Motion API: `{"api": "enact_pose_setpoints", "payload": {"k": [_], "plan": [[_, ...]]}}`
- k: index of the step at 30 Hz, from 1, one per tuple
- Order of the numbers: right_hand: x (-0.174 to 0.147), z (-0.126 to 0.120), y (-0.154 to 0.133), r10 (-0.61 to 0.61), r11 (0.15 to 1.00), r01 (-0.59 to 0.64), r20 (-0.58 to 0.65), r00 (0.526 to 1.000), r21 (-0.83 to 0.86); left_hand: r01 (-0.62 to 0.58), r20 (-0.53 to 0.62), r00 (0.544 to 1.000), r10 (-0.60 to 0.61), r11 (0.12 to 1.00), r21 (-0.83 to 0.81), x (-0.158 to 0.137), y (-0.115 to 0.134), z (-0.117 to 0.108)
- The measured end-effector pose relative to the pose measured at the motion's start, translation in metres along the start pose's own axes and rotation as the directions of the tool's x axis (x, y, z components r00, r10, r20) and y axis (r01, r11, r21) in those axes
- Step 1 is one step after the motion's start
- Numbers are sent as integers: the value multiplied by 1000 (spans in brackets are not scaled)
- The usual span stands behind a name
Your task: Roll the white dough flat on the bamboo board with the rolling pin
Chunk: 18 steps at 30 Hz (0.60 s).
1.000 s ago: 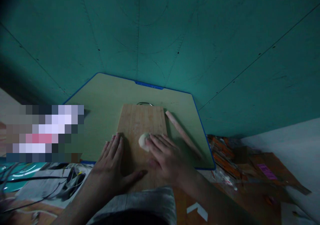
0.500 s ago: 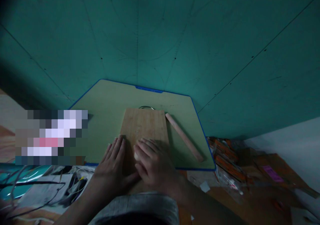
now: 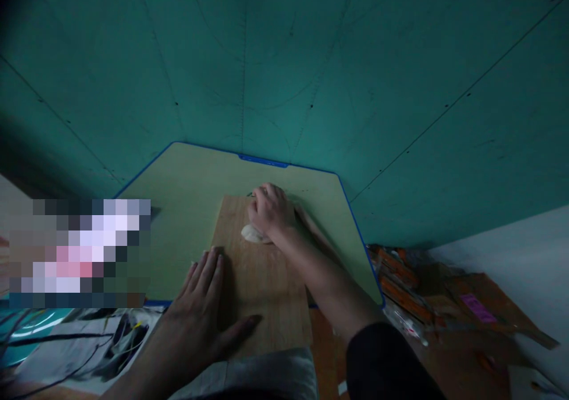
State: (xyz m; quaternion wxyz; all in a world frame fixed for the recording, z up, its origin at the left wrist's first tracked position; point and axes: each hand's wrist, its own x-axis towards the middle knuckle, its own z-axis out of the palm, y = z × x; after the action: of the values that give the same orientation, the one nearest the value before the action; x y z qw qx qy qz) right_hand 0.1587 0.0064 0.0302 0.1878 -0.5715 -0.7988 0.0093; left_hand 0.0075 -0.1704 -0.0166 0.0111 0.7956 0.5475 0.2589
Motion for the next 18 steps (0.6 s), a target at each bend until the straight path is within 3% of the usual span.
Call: {"api": "enact_pose_setpoints", "payload": {"k": [3, 8, 12, 15, 18], "plan": [[-5, -5, -13, 23, 1000, -22, 70, 997, -5, 9, -17, 1000, -9, 999, 30, 1, 0, 0], [-96, -35, -37, -263, 964, 253, 137, 955, 85, -9, 11, 1000, 9, 999, 47, 1, -5, 3], [-151, -50, -24, -418, 900, 395, 110, 902, 183, -45, 2, 999, 45, 999, 28, -2, -6, 5], [-135, -36, -11, -525, 845, 502, 103, 845, 184, -16, 14, 1000, 15, 999, 28, -3, -2, 2], [-81, -11, -13, -520, 853, 504, 118, 846, 136, -2, 73, 997, -1, 999, 36, -2, 1, -1]]}}
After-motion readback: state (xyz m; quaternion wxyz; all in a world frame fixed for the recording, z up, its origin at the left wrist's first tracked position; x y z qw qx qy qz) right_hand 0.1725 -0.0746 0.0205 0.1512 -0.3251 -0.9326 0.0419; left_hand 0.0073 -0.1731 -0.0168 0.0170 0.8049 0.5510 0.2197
